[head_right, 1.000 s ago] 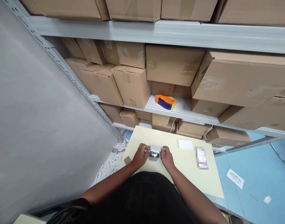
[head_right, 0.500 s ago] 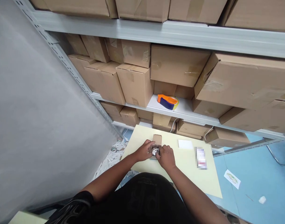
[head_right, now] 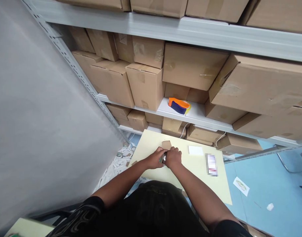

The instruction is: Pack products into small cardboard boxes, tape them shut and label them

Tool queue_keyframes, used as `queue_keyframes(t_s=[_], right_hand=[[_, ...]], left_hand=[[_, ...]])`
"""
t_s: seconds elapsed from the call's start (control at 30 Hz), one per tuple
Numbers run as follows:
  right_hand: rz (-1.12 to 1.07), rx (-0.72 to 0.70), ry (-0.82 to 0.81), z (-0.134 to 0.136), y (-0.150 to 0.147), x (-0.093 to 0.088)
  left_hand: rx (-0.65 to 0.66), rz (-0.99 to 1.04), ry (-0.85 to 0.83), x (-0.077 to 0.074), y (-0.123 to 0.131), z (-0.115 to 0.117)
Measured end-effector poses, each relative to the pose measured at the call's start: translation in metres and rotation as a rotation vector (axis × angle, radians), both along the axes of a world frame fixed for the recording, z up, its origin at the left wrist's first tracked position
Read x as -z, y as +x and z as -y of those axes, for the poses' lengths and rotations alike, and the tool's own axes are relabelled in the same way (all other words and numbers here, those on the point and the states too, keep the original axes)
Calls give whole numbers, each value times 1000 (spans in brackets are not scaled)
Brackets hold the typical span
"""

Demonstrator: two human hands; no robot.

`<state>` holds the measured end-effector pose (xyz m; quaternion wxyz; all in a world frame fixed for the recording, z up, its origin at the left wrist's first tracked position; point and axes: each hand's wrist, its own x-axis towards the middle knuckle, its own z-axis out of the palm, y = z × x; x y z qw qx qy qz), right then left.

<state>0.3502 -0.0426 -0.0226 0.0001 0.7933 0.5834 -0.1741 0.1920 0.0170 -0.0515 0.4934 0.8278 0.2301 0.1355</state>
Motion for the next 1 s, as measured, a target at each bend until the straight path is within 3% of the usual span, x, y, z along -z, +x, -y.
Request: queue_keyframes(t_s=[0.1,0.23,0.37,0.47,0.67,0.83,0.93,1.0], right_hand=[[35,-34,77,9,1,3],[67,24,146,18,-1,4],[85,-24,357,25,-3,-2],[8,-42,501,29,3,-17],[-345,254,532,26,38,-74],[-588,416,779,15,68,-112],[-859,524,862,4,76,-117],[-1030,586,836,-1,77,-115]], left_hand=[[-49,2,37,4,-1,3],[-93,33,108,11,-1,6],[-78,31,63,14,-1,5],[-124,21,49,12,-2,3],[-189,38,-13,6,-3,2],[-363,80,34,-20,-2,7],[-418,228,32,-48,1,12],[-418,301,-111,-64,4,15]])
